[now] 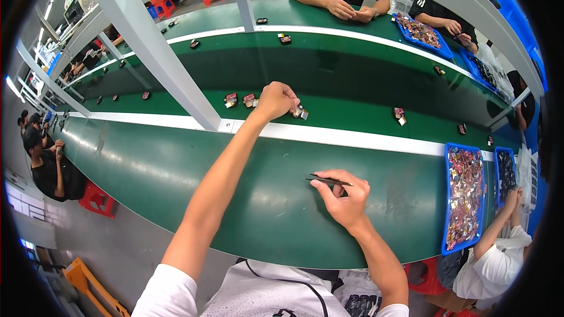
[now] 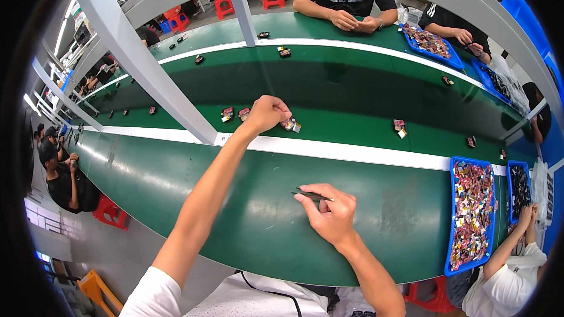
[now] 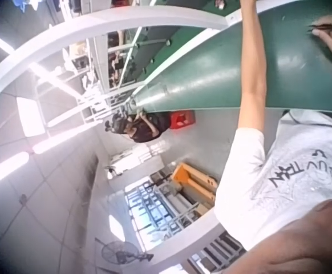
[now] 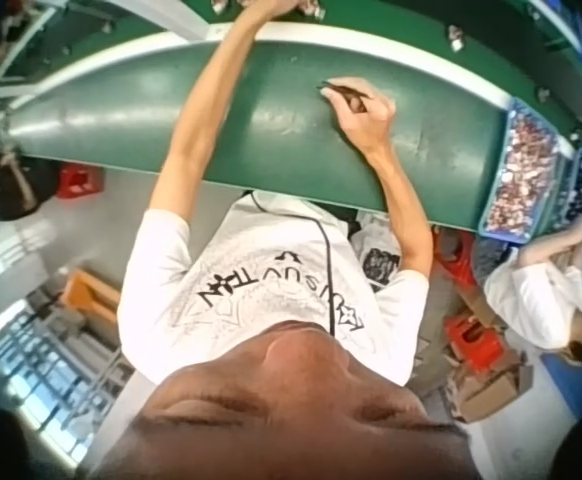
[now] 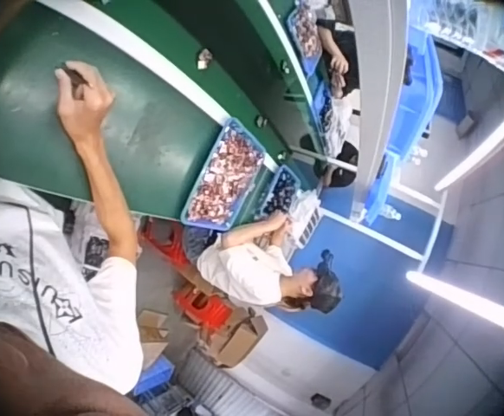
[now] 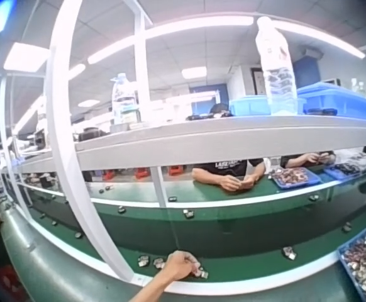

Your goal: Assembling small electronic components onto a circuit board at a conveyor belt.

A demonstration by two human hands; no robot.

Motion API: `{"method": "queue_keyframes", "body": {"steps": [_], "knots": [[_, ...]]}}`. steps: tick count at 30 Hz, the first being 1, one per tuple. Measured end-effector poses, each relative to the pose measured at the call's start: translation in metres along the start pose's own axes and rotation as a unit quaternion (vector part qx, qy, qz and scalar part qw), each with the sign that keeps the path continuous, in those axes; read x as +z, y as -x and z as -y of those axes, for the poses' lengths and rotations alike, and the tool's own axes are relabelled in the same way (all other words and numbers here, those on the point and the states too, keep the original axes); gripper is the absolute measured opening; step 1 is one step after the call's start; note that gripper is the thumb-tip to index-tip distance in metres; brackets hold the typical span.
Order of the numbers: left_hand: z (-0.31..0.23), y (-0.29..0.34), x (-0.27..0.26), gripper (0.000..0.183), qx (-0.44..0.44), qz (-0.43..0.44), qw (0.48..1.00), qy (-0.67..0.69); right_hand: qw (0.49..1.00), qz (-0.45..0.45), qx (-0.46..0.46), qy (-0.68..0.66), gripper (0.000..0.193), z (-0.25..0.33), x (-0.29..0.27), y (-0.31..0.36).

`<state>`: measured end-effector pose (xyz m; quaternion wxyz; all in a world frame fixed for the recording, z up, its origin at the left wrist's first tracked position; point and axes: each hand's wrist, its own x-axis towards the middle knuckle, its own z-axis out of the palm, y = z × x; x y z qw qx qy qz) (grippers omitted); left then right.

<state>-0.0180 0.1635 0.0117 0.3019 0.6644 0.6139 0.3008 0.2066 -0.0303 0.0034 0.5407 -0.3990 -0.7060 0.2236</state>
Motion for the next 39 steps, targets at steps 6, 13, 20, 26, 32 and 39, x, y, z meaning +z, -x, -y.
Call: {"method": "queue_keyframes", "body": {"steps": [6,13,20,26,32,39], "knots": [[-0.018,0.094,-0.001,0.008,0.006,0.036,0.982,0.185,0.992,0.003,0.102,-0.069,0.018,-0.002,-0.001,0.003],[-0.027,0.171,0.003,0.007,-0.061,0.022,0.967,0.246,0.942,-0.002,0.235,-0.24,0.013,0.018,0.003,-0.008],[-0.011,0.178,0.022,0.007,-0.015,-0.022,0.954,0.299,0.951,-0.005,0.225,-0.212,0.012,0.012,0.007,-0.007],[-0.015,0.18,0.029,0.01,0.004,-0.038,0.946,0.322,0.962,-0.011,0.214,-0.167,0.013,0.002,0.006,0.001],[-0.021,0.183,0.029,0.012,-0.019,-0.018,0.949,0.314,0.978,-0.027,0.176,-0.107,0.013,0.0,0.009,0.004],[-0.026,0.187,0.031,0.012,-0.01,-0.016,0.95,0.312,0.976,-0.038,0.183,-0.108,0.012,-0.005,0.007,0.006]]}}
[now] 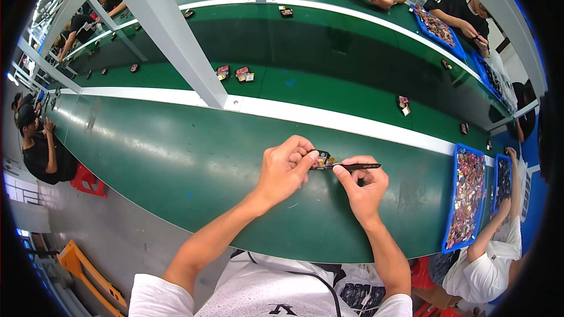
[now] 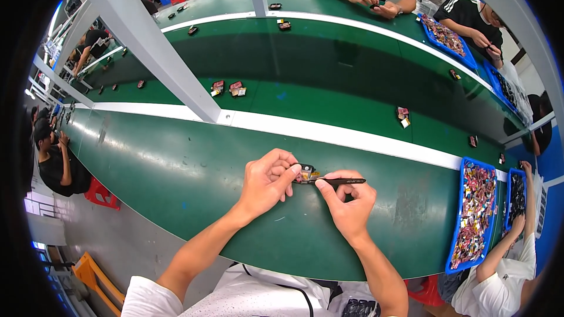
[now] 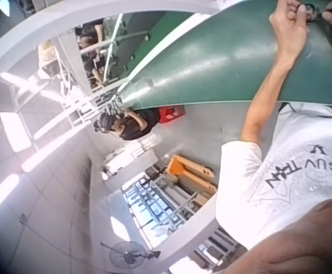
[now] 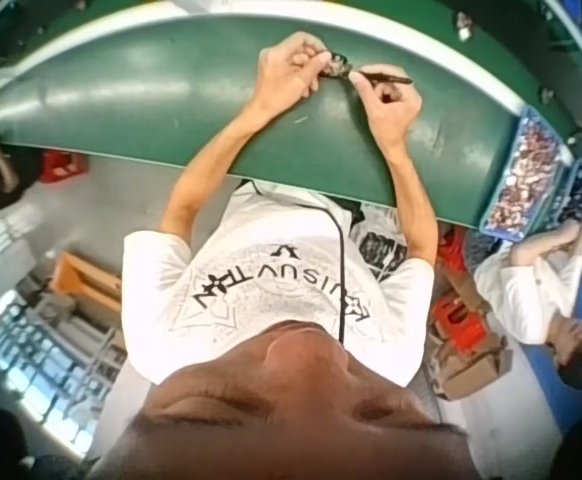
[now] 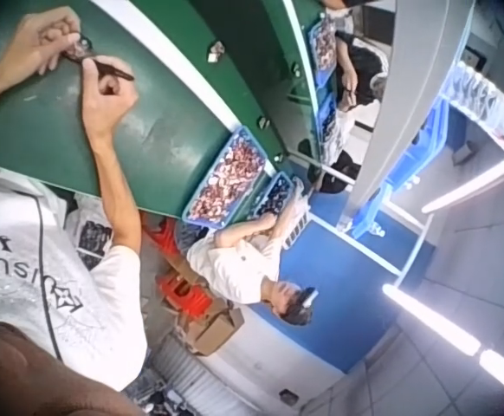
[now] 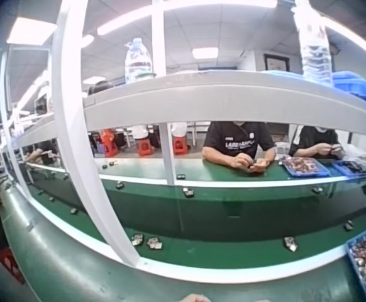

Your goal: Assembling small electronic components onto a circuit board at a conveyor belt.

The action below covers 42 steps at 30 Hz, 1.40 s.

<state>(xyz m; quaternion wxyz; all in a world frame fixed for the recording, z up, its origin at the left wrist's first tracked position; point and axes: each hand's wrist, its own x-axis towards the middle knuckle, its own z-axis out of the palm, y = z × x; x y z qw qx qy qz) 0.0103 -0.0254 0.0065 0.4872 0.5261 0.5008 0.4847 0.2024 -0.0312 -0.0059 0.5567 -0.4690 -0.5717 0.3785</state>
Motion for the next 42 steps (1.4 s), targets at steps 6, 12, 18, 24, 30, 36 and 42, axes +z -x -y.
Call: {"method": "queue_keyframes", "body": {"steps": [6,12,18,24,30,36,42], "knots": [[-0.003,0.002,0.001,0.012,-0.006,-0.002,1.0,0.002,1.0,-0.004,0.005,0.014,0.012,0.002,0.001,0.001],[-0.003,0.002,0.001,0.011,-0.003,-0.001,1.0,0.001,0.999,0.0,0.033,-0.004,0.012,0.003,0.001,-0.001],[-0.002,0.003,0.001,0.012,0.001,0.007,1.0,-0.006,0.996,0.022,0.076,-0.046,0.013,0.002,-0.002,-0.004],[-0.003,0.004,0.002,0.015,0.012,0.006,1.0,0.004,0.995,0.037,0.08,-0.054,0.013,0.002,-0.003,-0.005],[0.001,0.003,-0.002,0.022,0.011,0.03,0.999,-0.006,0.988,0.058,0.115,-0.088,0.013,0.009,-0.004,-0.007],[0.003,0.001,-0.005,0.021,-0.038,0.065,0.994,0.076,0.98,0.069,0.153,-0.109,0.013,0.015,-0.006,-0.008],[0.004,-0.001,-0.005,0.023,-0.09,0.097,0.982,0.133,0.979,0.051,0.152,-0.128,0.013,0.014,-0.009,-0.006]]}}
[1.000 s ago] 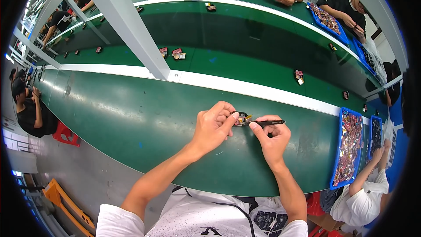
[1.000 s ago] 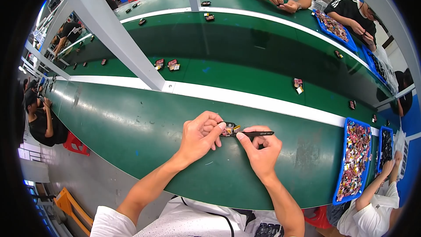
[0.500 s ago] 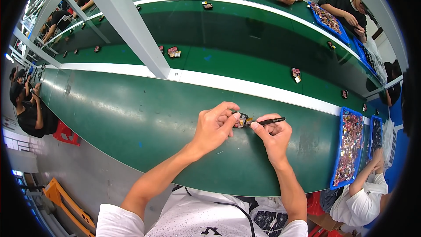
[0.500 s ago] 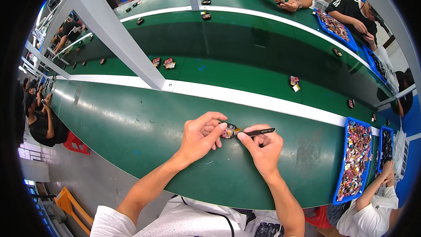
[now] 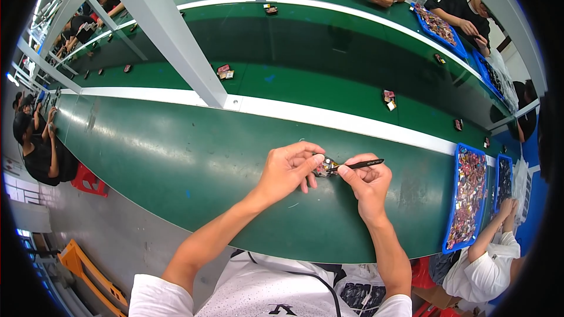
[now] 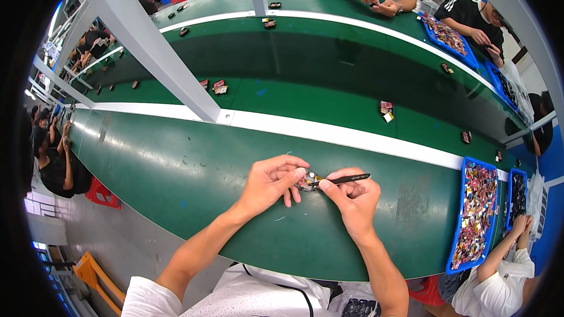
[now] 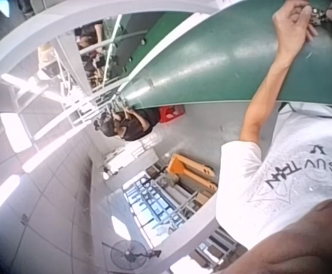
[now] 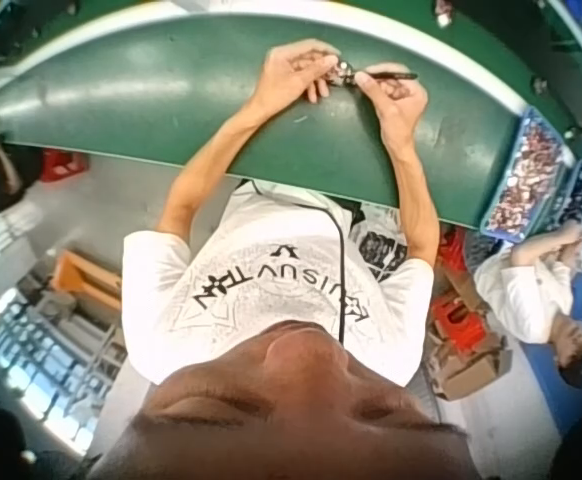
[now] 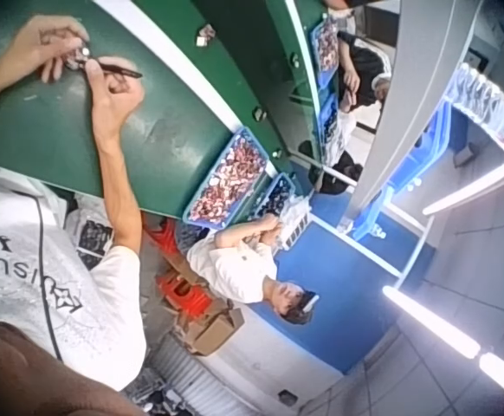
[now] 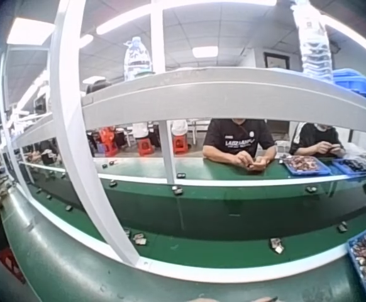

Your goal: Assembling small electronic components onto a circuit board at a conveyor belt.

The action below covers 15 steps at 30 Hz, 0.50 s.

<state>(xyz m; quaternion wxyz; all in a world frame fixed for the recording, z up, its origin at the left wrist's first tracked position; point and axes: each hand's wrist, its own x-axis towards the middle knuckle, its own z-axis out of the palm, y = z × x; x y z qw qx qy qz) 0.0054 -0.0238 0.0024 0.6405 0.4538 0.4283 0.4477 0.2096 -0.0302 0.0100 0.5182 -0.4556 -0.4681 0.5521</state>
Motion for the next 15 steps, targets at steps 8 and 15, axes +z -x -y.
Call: {"method": "queue_keyframes", "body": {"steps": [8,15], "knots": [[0.003,0.0,0.001,0.022,-0.008,0.005,1.0,0.004,0.984,-0.029,-0.146,0.099,0.012,-0.009,0.001,0.003],[0.004,0.0,0.002,0.023,0.009,-0.004,1.0,0.026,0.967,-0.05,-0.203,0.142,0.013,-0.013,0.007,0.006]]}}
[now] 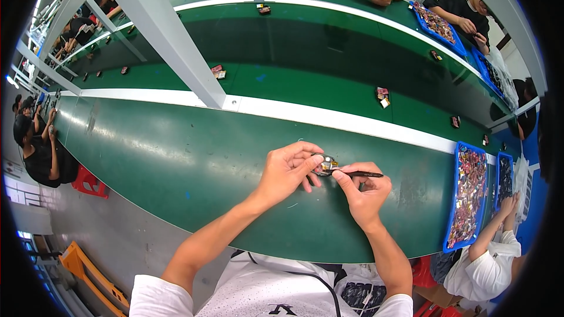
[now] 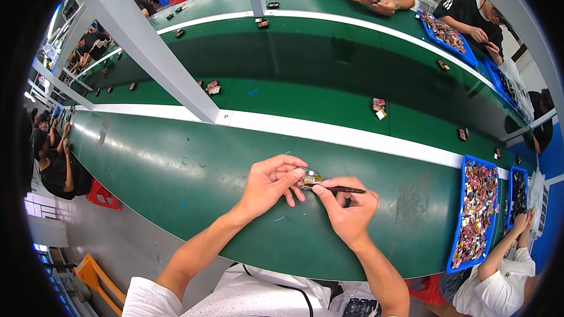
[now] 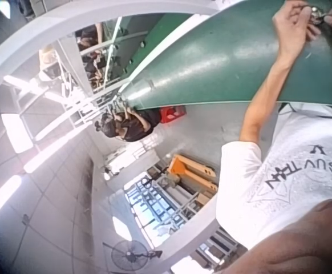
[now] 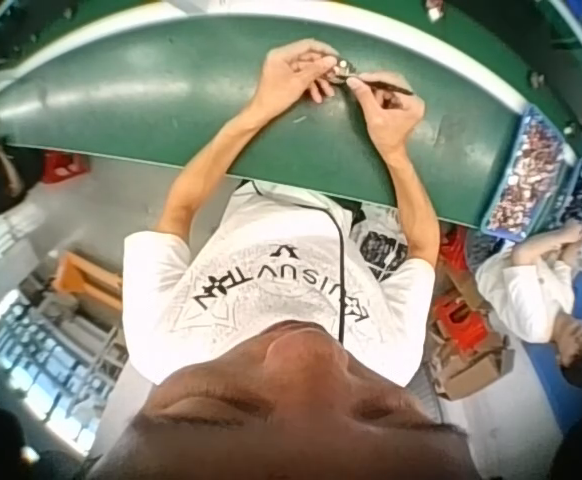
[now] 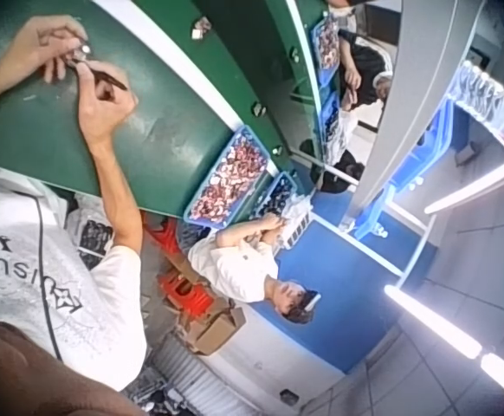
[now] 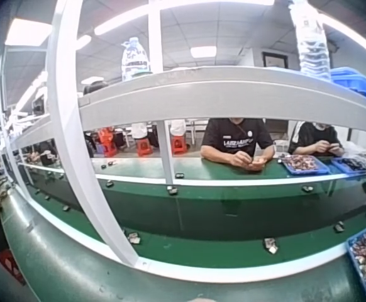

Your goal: Assembling small electronic components onto a circuit board at a conveyor belt.

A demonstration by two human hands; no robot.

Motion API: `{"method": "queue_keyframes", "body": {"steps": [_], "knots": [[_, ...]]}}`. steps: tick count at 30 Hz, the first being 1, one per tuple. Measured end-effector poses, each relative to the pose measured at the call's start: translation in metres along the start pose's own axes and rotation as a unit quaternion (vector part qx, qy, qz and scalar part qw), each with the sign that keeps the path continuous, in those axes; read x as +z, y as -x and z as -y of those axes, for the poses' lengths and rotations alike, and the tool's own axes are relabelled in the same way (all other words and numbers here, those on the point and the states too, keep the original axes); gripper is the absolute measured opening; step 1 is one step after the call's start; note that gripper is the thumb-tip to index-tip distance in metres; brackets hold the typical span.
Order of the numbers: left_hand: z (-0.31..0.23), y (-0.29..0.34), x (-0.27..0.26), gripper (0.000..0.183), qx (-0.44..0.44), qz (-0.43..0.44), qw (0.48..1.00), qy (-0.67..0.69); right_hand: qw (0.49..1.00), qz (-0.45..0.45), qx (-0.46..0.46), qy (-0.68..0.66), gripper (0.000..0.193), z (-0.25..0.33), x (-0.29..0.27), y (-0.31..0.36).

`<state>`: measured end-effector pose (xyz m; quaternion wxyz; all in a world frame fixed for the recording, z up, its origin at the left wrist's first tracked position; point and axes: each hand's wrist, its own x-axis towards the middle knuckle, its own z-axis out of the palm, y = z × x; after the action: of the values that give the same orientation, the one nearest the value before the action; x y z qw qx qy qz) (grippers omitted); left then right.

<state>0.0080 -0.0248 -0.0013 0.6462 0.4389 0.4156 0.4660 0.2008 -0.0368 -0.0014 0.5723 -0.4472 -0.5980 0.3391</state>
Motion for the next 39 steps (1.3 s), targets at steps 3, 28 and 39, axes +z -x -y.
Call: {"method": "queue_keyframes", "body": {"steps": [3,28,39], "knots": [[0.0003,0.0004,0.0008,0.025,0.002,0.0,1.0,0.014,1.0,-0.007,-0.006,0.004,0.012,-0.0004,0.0012,0.001],[-0.0004,-0.0014,-0.0013,0.023,0.033,0.033,0.998,0.037,1.0,-0.005,-0.013,-0.001,0.013,0.0071,-0.0022,0.002],[0.0007,-0.0014,-0.0032,0.024,0.04,0.034,0.998,0.022,0.998,-0.006,-0.057,0.008,0.012,0.0054,0.0003,0.0025]]}}
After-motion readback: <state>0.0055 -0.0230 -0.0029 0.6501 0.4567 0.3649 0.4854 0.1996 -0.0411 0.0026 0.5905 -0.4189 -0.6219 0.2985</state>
